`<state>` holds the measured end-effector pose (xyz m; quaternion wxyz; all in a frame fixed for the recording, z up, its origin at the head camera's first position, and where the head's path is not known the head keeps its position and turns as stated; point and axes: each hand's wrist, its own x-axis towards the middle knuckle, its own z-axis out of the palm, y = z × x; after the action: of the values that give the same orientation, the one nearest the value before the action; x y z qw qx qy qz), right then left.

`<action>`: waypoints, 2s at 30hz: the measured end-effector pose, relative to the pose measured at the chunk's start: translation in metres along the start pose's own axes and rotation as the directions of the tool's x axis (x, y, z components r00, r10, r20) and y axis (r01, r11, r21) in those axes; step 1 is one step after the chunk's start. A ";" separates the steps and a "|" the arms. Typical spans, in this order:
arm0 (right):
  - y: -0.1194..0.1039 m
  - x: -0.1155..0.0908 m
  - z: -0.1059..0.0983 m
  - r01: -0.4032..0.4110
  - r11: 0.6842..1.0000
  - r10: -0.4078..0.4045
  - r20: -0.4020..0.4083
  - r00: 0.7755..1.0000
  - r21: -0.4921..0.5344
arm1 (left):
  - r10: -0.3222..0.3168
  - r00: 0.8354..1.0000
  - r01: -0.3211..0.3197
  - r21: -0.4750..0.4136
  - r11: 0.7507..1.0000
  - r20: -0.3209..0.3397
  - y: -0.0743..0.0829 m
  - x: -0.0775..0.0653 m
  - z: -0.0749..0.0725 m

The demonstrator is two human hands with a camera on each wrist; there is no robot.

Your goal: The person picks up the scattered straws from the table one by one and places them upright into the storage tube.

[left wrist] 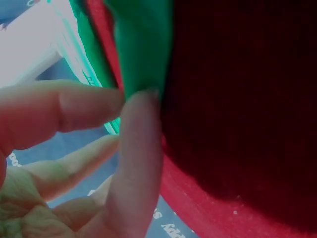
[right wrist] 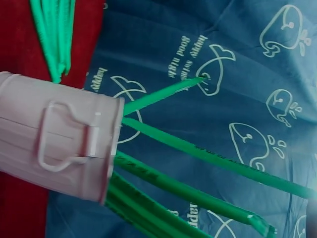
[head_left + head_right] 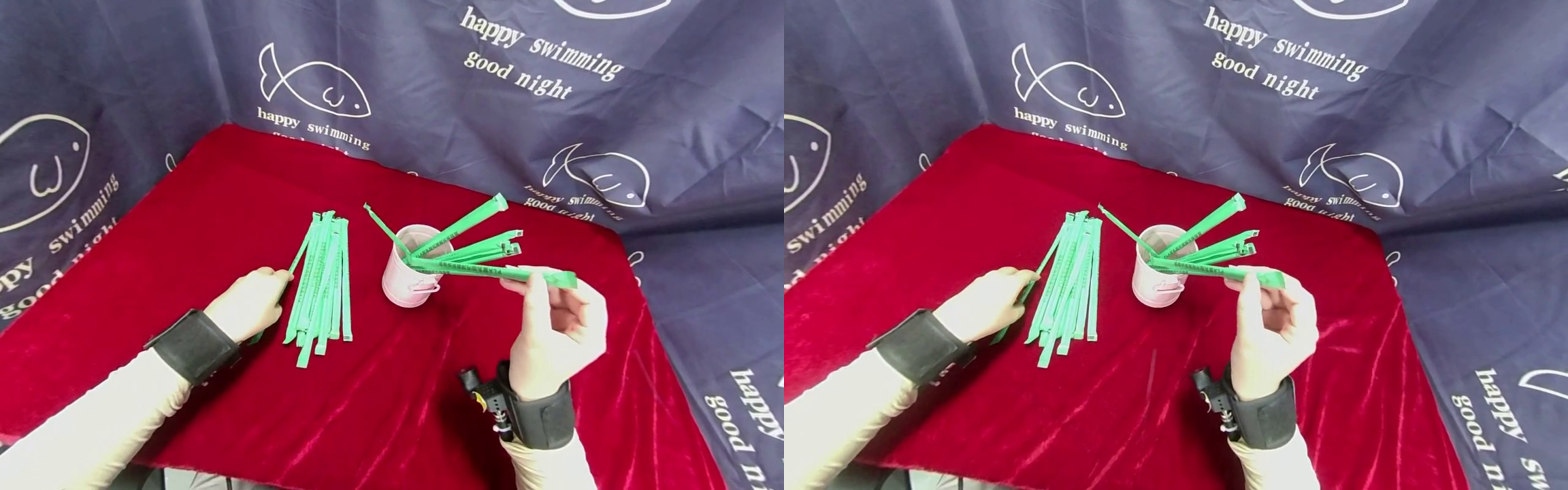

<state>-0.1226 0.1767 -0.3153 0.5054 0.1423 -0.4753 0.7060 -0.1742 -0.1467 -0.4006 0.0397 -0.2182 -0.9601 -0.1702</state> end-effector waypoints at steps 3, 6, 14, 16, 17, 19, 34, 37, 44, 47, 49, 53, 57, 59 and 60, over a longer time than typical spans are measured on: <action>0.004 -0.006 -0.002 0.002 1.000 -0.001 0.057 0.998 -0.024 | -0.046 0.998 0.047 -0.016 0.999 0.035 0.000 0.001 -0.001; 0.008 -0.011 -0.003 0.004 1.000 0.000 0.109 0.994 -0.030 | -0.082 0.995 0.083 -0.021 0.996 0.056 0.000 0.002 -0.001; 0.017 -0.023 -0.006 -0.075 0.989 0.092 0.139 0.986 -0.127 | -0.144 0.988 0.146 -0.032 0.989 0.057 -0.001 0.002 -0.002; 0.019 -0.024 -0.008 -0.091 0.984 0.114 0.144 0.983 -0.153 | -0.148 0.987 0.150 -0.035 0.988 0.055 0.000 0.002 -0.002; 0.020 -0.025 -0.009 -0.099 0.980 0.124 0.142 0.982 -0.170 | -0.152 0.987 0.154 -0.039 0.987 0.055 0.000 0.002 -0.001; 0.024 -0.025 -0.011 -0.115 0.975 0.144 0.145 0.979 -0.191 | -0.161 0.985 0.164 -0.053 0.985 0.057 0.001 0.003 -0.002; 0.044 -0.028 -0.018 -0.171 0.933 0.237 0.185 0.954 -0.317 | -0.135 0.991 0.134 -0.100 0.986 -0.002 0.010 -0.001 -0.008; 0.049 -0.027 -0.019 -0.198 0.933 0.257 0.170 0.951 -0.302 | -0.117 0.993 0.112 -0.127 0.986 -0.032 0.013 -0.001 -0.010; 0.055 -0.028 -0.021 -0.259 0.920 0.320 0.180 0.930 -0.293 | -0.055 0.994 0.038 -0.167 0.985 -0.099 0.019 -0.003 -0.013; 0.056 -0.028 -0.021 -0.271 0.918 0.331 0.186 0.925 -0.288 | -0.028 0.991 0.004 -0.183 0.983 -0.128 0.022 -0.003 -0.016; 0.057 -0.028 -0.022 -0.277 0.916 0.337 0.183 0.924 -0.290 | -0.017 0.989 -0.012 -0.191 0.982 -0.150 0.024 -0.003 -0.017; 0.057 -0.029 -0.020 -0.287 0.918 0.338 0.159 0.928 -0.273 | 0.014 0.980 -0.052 -0.191 0.980 -0.198 0.026 -0.003 -0.018; 0.055 -0.030 -0.016 -0.286 0.930 0.316 0.105 0.943 -0.231 | 0.049 0.967 -0.098 -0.190 0.977 -0.249 0.029 -0.002 -0.018; 0.054 -0.031 -0.014 -0.273 0.942 0.292 0.076 0.953 -0.196 | 0.057 0.962 -0.112 -0.198 0.974 -0.266 0.030 -0.002 -0.017; 0.053 -0.031 -0.013 -0.264 0.947 0.280 0.066 0.958 -0.184 | 0.058 0.960 -0.117 -0.204 0.972 -0.275 0.031 -0.002 -0.018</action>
<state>-0.1497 0.1674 -0.3715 0.3911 0.0631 -0.5726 0.7178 -0.1591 -0.1273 -0.3748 0.1519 -0.2386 -0.9109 -0.3003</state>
